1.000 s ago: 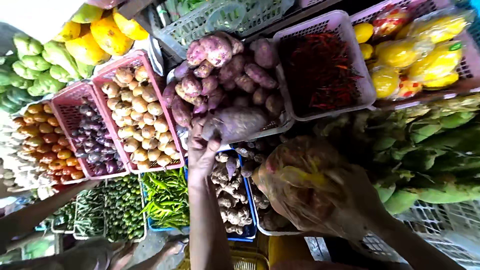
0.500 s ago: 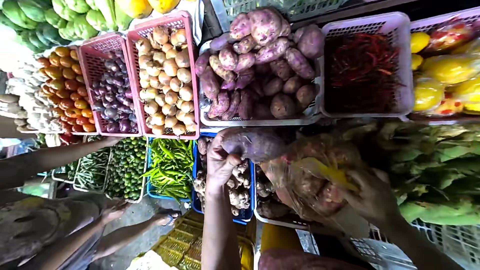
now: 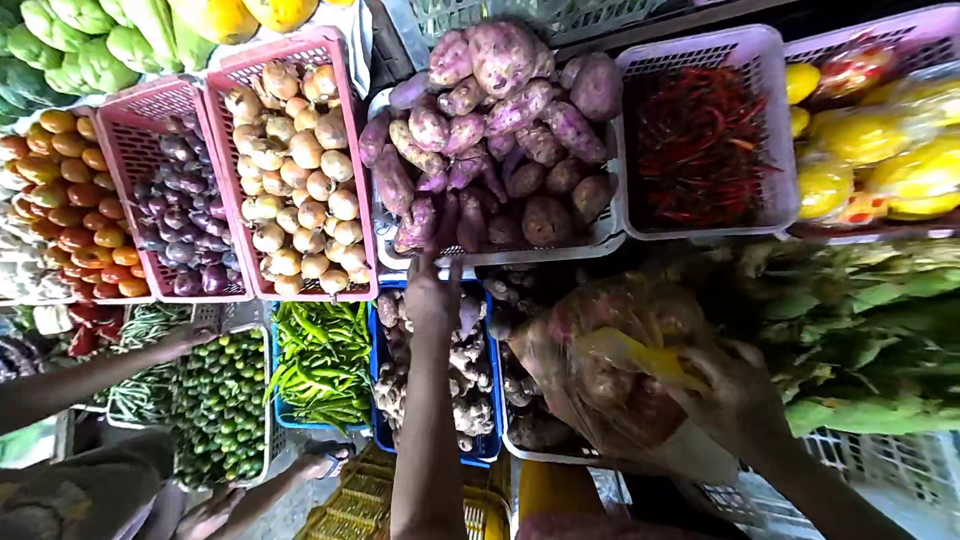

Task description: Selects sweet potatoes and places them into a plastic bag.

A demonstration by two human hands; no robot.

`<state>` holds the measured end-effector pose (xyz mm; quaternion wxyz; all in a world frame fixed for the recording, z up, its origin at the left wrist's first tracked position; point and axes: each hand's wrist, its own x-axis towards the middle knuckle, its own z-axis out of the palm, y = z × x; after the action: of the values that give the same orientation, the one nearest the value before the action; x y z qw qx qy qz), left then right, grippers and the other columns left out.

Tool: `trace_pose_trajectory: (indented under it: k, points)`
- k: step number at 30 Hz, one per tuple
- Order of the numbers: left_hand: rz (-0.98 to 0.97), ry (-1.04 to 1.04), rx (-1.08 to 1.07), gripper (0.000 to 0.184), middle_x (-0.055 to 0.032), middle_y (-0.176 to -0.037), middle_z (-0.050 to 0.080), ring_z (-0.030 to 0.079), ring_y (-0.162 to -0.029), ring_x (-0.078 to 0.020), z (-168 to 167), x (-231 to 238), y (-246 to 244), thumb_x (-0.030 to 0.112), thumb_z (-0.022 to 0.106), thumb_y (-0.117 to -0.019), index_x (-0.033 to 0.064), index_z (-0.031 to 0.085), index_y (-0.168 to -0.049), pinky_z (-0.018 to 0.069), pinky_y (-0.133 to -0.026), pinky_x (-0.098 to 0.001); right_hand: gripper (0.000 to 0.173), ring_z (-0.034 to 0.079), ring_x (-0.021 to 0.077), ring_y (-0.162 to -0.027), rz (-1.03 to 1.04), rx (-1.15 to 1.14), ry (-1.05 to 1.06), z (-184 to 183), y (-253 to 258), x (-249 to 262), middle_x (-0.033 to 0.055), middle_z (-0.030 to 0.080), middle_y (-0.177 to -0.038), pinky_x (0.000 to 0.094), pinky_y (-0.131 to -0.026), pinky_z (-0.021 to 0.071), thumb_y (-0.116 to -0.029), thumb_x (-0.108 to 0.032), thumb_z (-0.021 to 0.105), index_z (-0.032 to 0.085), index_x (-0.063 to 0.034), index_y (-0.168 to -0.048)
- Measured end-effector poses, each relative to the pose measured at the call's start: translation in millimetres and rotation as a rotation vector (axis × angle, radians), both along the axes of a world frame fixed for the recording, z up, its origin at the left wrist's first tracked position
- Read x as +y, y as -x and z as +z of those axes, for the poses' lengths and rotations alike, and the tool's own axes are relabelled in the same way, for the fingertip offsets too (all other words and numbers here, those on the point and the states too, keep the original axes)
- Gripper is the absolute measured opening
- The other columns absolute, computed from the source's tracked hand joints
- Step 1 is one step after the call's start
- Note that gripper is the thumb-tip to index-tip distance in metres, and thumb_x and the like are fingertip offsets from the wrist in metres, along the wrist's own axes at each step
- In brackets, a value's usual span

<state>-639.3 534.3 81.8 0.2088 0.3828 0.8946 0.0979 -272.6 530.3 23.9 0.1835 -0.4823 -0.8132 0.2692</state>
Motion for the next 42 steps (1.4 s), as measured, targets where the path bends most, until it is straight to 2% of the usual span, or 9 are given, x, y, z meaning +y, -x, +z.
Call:
trace_pose_trajectory:
  k: [5,10,14,20,26,31,34,37,42]
  points:
    - [-0.350,-0.169,0.112,0.069,-0.0258,-0.154,0.044,0.041,-0.143,-0.0458,-61,72,-4,0.023,0.074,-0.0941,0.0012,0.043,-0.152,0.0361,-0.113,-0.0643,0.050,0.062,0.0545,-0.104,-0.013,-0.040,0.076,-4,-5,2,0.0239,0.071,-0.104,0.0679,-0.090,0.0474,-0.0835,-0.041,0.062,0.072,0.0036,-0.105]
    - [-0.264,0.064,0.093,0.056,-0.0322,-0.141,0.052,0.050,-0.131,-0.0519,-43,95,-13,0.016,0.074,-0.0901,-0.0045,0.051,-0.137,0.0452,-0.100,-0.0692,0.051,0.062,0.0512,-0.104,-0.064,-0.010,0.099,-6,-3,2,0.0216,0.071,-0.106,0.0645,-0.087,0.0497,-0.0829,-0.046,0.064,0.073,-0.0012,-0.104]
    - [-0.220,0.235,-0.008,0.062,-0.0332,-0.142,0.051,0.056,-0.125,-0.0511,-23,98,11,0.023,0.071,-0.0960,0.0000,0.046,-0.148,0.0476,-0.100,-0.0661,0.054,0.063,0.0497,-0.103,-0.074,0.006,0.111,-5,-2,5,0.0199,0.072,-0.102,0.0644,-0.089,0.0486,-0.0836,-0.050,0.062,0.074,-0.0009,-0.103]
    - [-0.216,0.033,-0.067,0.050,-0.0255,-0.127,0.066,0.066,-0.114,-0.0411,-13,75,9,0.019,0.071,-0.0970,-0.0013,0.056,-0.140,0.0508,-0.100,-0.0593,0.044,0.063,0.0487,-0.103,-0.079,0.035,0.117,-7,-3,10,0.0156,0.073,-0.098,0.0626,-0.087,0.0500,-0.0790,-0.041,0.067,0.074,-0.0038,-0.101]
    - [-0.387,-0.277,-0.174,0.051,-0.0180,-0.101,0.072,0.072,-0.087,-0.0324,37,140,-32,0.023,0.074,-0.0959,0.0002,0.050,-0.135,0.0582,-0.080,-0.0520,0.047,0.061,0.0524,-0.105,-0.069,0.011,0.164,-5,-3,9,0.0181,0.073,-0.100,0.0656,-0.089,0.0486,-0.0745,-0.037,0.070,0.074,-0.0011,-0.105]
    - [-0.344,-0.210,-0.014,0.064,-0.0220,-0.123,0.067,0.066,-0.115,-0.0391,36,255,-58,0.040,0.070,-0.0969,0.0049,0.046,-0.146,0.0522,-0.096,-0.0578,0.044,0.065,0.0447,-0.102,-0.074,-0.015,0.089,-7,-3,6,0.0125,0.074,-0.096,0.0595,-0.090,0.0494,-0.0791,-0.043,0.063,0.075,-0.0048,-0.098]
    - [-0.424,-0.073,0.160,0.061,-0.0224,-0.156,0.043,0.043,-0.141,-0.0448,8,288,-63,0.030,0.063,-0.1012,0.0133,0.042,-0.156,0.0464,-0.105,-0.0588,0.046,0.065,0.0429,-0.100,-0.090,-0.006,0.068,-8,-1,5,0.0120,0.073,-0.094,0.0575,-0.089,0.0508,-0.0813,-0.049,0.061,0.074,-0.0059,-0.094]
    - [-0.453,-0.034,0.140,0.051,-0.0165,-0.161,0.039,0.042,-0.144,-0.0403,-3,291,-63,0.022,0.049,-0.1075,0.0208,0.041,-0.158,0.0460,-0.108,-0.0556,0.050,0.065,0.0396,-0.100,-0.094,0.003,0.043,-13,-1,8,0.0106,0.073,-0.094,0.0543,-0.090,0.0503,-0.0839,-0.053,0.058,0.074,-0.0071,-0.093]
    - [-0.330,-0.390,-0.040,0.033,-0.0249,-0.129,0.065,0.065,-0.119,-0.0350,-17,204,-32,0.012,0.050,-0.1049,-0.0033,0.063,-0.131,0.0500,-0.104,-0.0474,0.050,0.064,0.0431,-0.105,-0.095,0.028,0.101,-12,-3,9,0.0122,0.074,-0.098,0.0575,-0.094,0.0481,-0.0797,-0.049,0.063,0.075,-0.0050,-0.101]
